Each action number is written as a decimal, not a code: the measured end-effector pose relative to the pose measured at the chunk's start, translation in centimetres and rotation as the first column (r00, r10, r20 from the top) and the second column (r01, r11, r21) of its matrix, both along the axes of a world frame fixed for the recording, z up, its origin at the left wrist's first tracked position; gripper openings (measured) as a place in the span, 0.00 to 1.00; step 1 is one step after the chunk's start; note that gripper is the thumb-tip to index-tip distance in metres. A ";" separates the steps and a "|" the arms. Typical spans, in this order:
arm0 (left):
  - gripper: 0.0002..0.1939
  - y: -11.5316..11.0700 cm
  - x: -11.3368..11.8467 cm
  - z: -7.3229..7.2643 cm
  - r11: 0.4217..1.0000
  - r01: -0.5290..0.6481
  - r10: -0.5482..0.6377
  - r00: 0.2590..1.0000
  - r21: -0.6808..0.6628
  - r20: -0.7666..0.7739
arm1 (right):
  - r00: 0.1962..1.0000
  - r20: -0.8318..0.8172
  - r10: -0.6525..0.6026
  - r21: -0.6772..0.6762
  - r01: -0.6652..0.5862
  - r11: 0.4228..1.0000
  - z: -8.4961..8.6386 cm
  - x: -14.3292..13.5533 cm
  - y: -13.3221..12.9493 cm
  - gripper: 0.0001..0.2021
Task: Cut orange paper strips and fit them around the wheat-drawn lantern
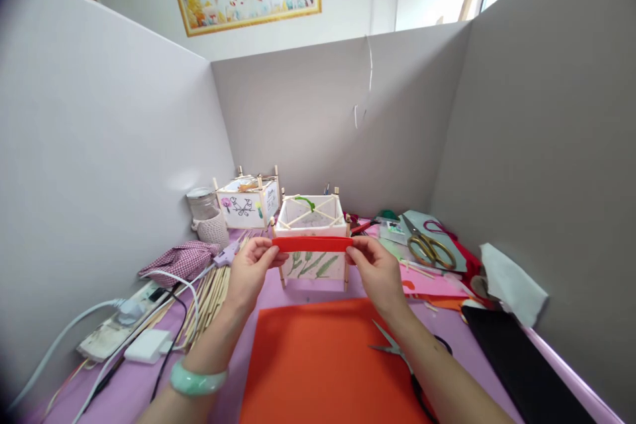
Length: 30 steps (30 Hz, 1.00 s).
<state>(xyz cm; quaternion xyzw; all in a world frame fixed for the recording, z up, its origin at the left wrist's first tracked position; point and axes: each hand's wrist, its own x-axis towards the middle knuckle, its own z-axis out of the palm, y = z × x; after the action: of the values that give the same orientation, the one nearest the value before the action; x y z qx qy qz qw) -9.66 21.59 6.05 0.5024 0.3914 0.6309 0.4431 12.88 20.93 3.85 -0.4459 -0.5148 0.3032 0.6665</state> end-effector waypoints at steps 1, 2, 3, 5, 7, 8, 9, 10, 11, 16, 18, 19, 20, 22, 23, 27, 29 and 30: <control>0.12 0.1 -0.1 0.0 1.000 -0.019 0.019 1.000 0.008 -0.008 | 1.000 0.005 -0.005 -0.003 0.005 1.000 0.0 0.0 0.2 0.13; 0.12 0.2 -0.2 0.0 0.999 -0.039 0.039 0.999 0.012 -0.017 | 1.000 0.007 -0.007 -0.007 0.007 1.000 0.0 -0.1 0.3 0.14; 0.11 0.3 -0.2 0.1 0.998 -0.060 0.060 0.998 0.012 -0.025 | 1.000 0.006 -0.010 -0.012 0.010 1.000 0.0 -0.2 0.4 0.14; 0.11 0.5 -0.2 0.2 0.995 -0.096 0.096 0.995 0.001 -0.038 | 1.000 -0.001 -0.015 -0.024 0.015 1.000 0.1 -0.3 0.6 0.14; 0.10 0.6 -0.1 0.3 0.992 -0.126 0.125 0.991 -0.017 -0.046 | 1.000 0.002 -0.022 -0.035 0.022 0.999 0.1 -0.3 0.8 0.14; 0.10 0.6 0.0 0.3 0.990 -0.139 0.138 0.989 -0.024 -0.050 | 1.000 0.010 -0.025 -0.039 0.025 0.999 0.1 -0.3 0.9 0.14; 0.10 0.6 0.1 0.3 0.988 -0.153 0.151 0.987 -0.028 -0.053 | 0.999 0.020 -0.026 -0.044 0.027 0.999 0.0 -0.3 0.9 0.14; 0.10 0.6 0.1 0.3 0.985 -0.167 0.166 0.985 -0.028 -0.056 | 0.999 0.029 -0.029 -0.048 0.030 0.998 0.0 -0.3 0.9 0.14; 0.10 0.7 0.1 0.2 0.983 -0.184 0.182 0.981 -0.025 -0.060 | 0.999 0.036 -0.033 -0.053 0.035 0.998 -0.1 -0.2 1.0 0.14; 0.11 0.8 0.0 -0.2 0.961 -0.276 0.272 0.953 -0.015 -0.134 | 0.997 0.046 -0.066 -0.092 0.070 0.993 -0.3 -0.2 0.9 0.16; 0.10 0.9 -0.1 -0.3 0.955 -0.295 0.289 0.943 -0.012 -0.165 | 0.995 0.049 -0.085 -0.101 0.090 0.991 -0.2 -0.3 0.9 0.17; 0.10 0.9 -0.1 -0.3 0.954 -0.298 0.292 0.940 -0.008 -0.179 | 0.994 0.052 -0.094 -0.100 0.099 0.990 -0.1 -0.3 0.8 0.17; 0.10 0.9 -0.1 -0.3 0.954 -0.299 0.293 0.937 -0.005 -0.190 | 0.993 0.055 -0.100 -0.096 0.105 0.990 0.0 -0.4 0.8 0.17; 0.10 0.9 -0.1 -0.2 0.953 -0.302 0.294 0.933 -0.004 -0.206 | 0.992 0.065 -0.111 -0.081 0.116 0.990 0.2 -0.5 0.7 0.16; 0.10 0.9 -0.1 -0.2 0.953 -0.304 0.296 0.931 -0.005 -0.213 | 0.991 0.073 -0.112 -0.073 0.118 0.990 0.3 -0.6 0.7 0.15; 0.11 0.9 -0.3 -0.4 0.949 -0.317 0.307 0.924 -0.005 -0.229 | 0.990 0.084 -0.115 -0.035 0.118 0.992 0.5 -0.7 0.7 0.12; 0.12 1.0 -0.4 -0.7 0.944 -0.328 0.324 0.915 0.025 -0.239 | 0.992 0.076 -0.097 -0.020 0.099 0.995 0.5 -0.8 0.7 0.11; 0.13 1.1 -0.5 -0.8 0.942 -0.333 0.334 0.911 0.046 -0.242 | 0.994 0.072 -0.086 -0.016 0.087 0.996 0.5 -0.8 0.7 0.11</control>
<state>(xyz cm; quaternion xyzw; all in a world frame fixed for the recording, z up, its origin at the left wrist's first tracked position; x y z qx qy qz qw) -10.16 22.69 5.27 0.5035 0.5219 0.6309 0.2760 12.05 21.61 4.34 -0.4849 -0.5154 0.2630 0.6559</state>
